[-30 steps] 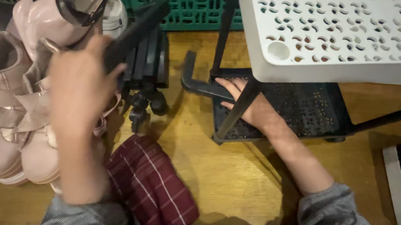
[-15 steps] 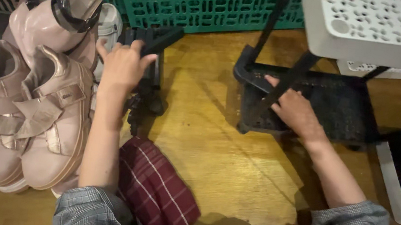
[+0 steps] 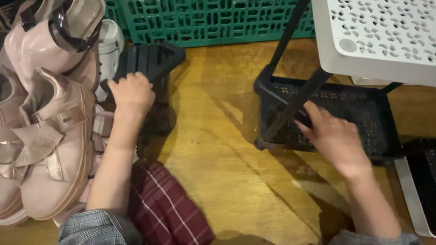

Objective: The person assembles a small plastic stool by hand. They attach four caster wheels to a perforated black base, then connect a white tray to the base frame using black rods. The person repeatedly inserts and removes the rods to fit the tray, then reattaches the wheels to complete the stool.

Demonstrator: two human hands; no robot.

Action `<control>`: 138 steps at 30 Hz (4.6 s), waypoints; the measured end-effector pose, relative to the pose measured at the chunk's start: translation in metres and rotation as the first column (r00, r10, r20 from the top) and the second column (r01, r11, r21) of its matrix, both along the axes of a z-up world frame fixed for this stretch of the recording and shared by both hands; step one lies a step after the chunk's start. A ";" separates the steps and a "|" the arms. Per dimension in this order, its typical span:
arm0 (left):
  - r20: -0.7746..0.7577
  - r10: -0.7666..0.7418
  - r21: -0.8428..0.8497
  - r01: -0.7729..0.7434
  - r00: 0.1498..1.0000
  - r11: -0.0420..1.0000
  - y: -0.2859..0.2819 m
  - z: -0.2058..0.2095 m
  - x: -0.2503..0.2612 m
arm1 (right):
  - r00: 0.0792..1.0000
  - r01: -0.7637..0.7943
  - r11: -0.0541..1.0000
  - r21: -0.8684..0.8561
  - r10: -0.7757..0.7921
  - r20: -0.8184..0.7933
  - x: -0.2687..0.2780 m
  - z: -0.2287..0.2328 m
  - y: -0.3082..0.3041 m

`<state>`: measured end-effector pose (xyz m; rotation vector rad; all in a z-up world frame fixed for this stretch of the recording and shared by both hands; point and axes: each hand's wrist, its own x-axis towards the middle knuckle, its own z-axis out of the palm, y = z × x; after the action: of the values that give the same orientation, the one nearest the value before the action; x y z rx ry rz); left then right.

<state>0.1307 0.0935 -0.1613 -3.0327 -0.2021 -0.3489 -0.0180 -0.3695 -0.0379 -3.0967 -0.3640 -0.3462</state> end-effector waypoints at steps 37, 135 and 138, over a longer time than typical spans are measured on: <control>0.486 -0.247 0.031 0.266 0.838 0.964 0.008 0.127 -0.107 | 0.911 -0.358 0.804 0.474 0.191 0.365 0.116 -0.107 0.257; 0.527 -0.846 0.676 0.560 0.087 0.479 -0.105 0.001 -0.173 | 0.269 -0.694 0.684 -0.225 0.536 0.800 -0.054 -0.168 -0.004; 0.444 -0.877 0.620 0.644 0.182 0.447 -0.098 -0.017 -0.167 | 0.441 -0.688 0.719 -0.098 0.522 0.730 -0.065 -0.175 0.006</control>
<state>-0.0360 -0.0044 -0.1781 -2.1636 1.3362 -1.5012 -0.0826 -0.3639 -0.2129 -2.2035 -1.3026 -1.4393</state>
